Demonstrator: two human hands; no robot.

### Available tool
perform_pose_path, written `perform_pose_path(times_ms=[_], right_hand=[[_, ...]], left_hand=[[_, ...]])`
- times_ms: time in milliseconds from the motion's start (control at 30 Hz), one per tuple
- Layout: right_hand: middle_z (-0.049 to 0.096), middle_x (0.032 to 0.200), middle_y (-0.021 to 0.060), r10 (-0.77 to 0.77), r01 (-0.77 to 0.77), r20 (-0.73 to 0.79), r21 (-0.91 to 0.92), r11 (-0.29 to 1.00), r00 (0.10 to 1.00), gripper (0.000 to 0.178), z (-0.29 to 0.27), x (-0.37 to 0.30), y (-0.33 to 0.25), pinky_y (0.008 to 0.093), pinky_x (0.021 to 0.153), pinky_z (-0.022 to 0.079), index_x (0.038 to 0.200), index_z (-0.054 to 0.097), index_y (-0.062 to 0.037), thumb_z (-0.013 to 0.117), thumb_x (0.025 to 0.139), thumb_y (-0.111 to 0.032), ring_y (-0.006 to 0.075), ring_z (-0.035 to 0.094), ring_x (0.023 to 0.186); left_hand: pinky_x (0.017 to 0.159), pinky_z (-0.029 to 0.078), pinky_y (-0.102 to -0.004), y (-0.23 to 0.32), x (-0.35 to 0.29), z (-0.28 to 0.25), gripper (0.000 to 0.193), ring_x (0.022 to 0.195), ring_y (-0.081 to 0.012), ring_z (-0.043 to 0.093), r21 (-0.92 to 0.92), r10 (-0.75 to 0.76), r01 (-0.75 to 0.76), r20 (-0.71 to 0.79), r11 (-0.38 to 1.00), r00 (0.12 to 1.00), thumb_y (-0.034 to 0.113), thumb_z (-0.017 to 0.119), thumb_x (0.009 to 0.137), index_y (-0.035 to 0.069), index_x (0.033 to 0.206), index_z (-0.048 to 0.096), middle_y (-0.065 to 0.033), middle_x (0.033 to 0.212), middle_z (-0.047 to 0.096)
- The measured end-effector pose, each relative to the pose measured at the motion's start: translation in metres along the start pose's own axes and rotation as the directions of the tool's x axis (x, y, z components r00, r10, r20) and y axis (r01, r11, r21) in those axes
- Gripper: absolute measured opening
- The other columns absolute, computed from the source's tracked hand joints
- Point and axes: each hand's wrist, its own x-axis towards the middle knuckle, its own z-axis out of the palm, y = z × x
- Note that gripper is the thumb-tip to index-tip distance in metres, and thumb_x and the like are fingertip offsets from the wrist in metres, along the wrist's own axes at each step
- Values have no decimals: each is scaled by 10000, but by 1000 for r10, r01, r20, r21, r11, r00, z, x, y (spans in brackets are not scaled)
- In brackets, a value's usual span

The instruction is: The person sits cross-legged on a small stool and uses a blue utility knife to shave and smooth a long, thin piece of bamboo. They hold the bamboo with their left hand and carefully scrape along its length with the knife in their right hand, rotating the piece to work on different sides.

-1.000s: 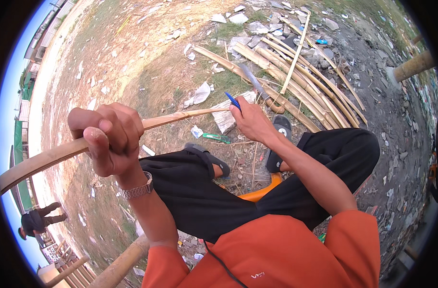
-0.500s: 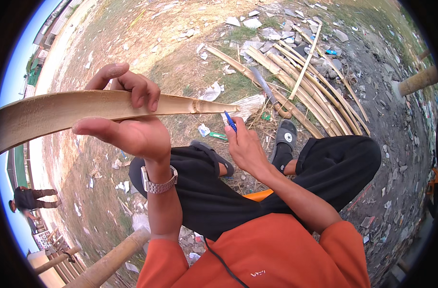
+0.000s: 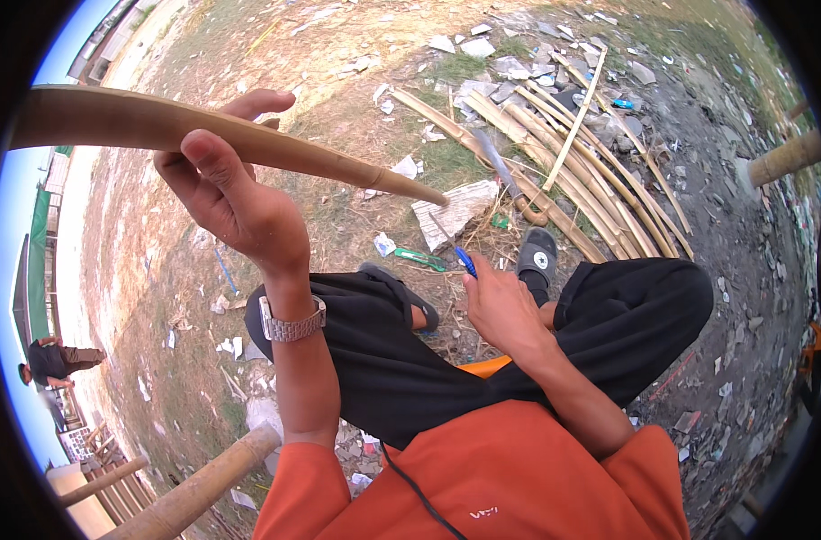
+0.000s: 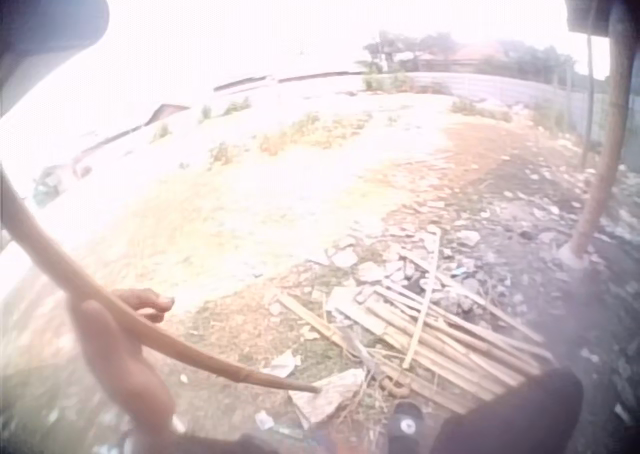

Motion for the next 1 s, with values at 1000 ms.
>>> perform_pose_path(times_ms=[1000], right_hand=[[522,530,249,-205,240,-182,200,950,962,189,-4,23,-53,519,495,442,932,411,-1,451,925,-186,453,561,565]], left_hand=[[374,300,-218,3,-21,14,288,407,-77,327,-215,-91,68,-97,974,991,392,442,942,160,1093,363,-5,550,357]])
